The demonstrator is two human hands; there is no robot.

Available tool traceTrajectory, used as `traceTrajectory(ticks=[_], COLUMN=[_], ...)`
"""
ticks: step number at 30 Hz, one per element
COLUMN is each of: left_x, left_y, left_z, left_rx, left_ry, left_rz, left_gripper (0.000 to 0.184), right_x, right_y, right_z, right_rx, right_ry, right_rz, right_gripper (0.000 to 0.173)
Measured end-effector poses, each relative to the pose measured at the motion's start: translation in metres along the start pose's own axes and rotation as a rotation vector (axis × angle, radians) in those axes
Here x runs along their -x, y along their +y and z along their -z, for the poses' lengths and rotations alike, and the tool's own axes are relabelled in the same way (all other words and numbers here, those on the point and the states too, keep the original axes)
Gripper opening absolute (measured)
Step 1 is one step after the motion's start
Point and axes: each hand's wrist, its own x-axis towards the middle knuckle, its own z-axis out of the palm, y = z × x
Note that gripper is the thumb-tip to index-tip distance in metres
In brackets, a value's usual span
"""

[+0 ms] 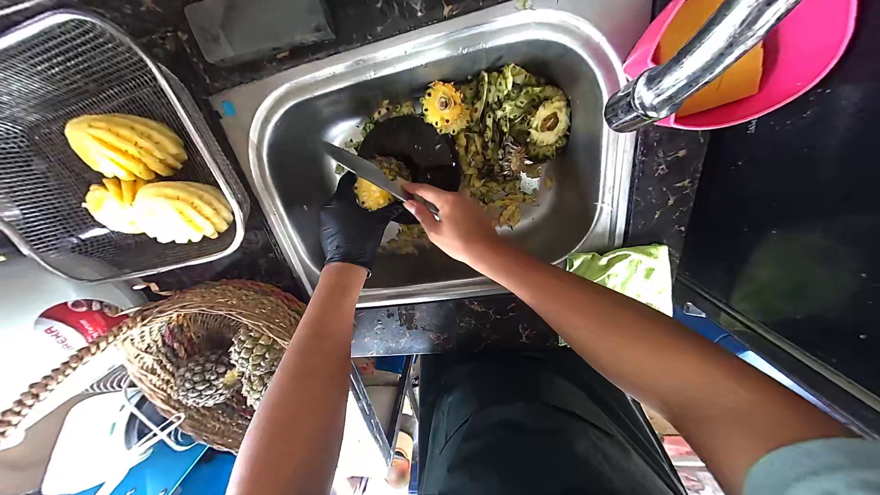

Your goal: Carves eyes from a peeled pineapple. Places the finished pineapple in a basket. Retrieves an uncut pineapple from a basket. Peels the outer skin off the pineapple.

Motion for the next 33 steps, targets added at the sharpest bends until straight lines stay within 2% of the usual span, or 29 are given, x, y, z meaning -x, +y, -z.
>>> traceTrajectory(ticks=[3,8,12,17,21,27,31,33], left_x=[-0.001,-0.003,-0.003,0.0,-0.002,-0.002,-0.003,-0.003], left_y=[0.002,0.002,0.003,0.005,0.005,0.004,0.005,0.005], left_z=[0.0,0.0,0.0,0.002,0.0,0.0,0.0,0.001], left_rx=[-0.006,-0.04,-0.03,-0.043,-0.039,-0.028,-0.024,-0.042], left_ry=[-0.01,-0.009,-0.019,-0.032,-0.033,-0.02,-0.025,-0.028], left_rz=[0.018,0.028,0.047,0.051,0.065,0.052,0.065,0.067], left_gripper=[0.092,0.088,0.094,0.093,0.095,0.095,0.096,0.097], right_x=[0.021,-0.009,0.017,-0.017,0.009,-0.023,0.005,-0.009], right_y=[0.025,-0.006,0.022,-0.005,0.021,0.002,0.03,0.028], right_z=[0.002,0.0,0.005,0.001,0.011,0.011,0.014,0.009], right_rx=[0.068,0.011,0.041,-0.051,-0.119,-0.205,-0.201,-0.209], right_ry=[0.036,-0.016,0.026,-0.045,-0.047,-0.091,-0.062,-0.057], right_rz=[-0.016,-0.036,-0.046,-0.086,-0.112,-0.115,-0.117,-0.098], right_gripper=[0.041,0.041,0.041,0.042,0.042,0.041,0.042,0.041])
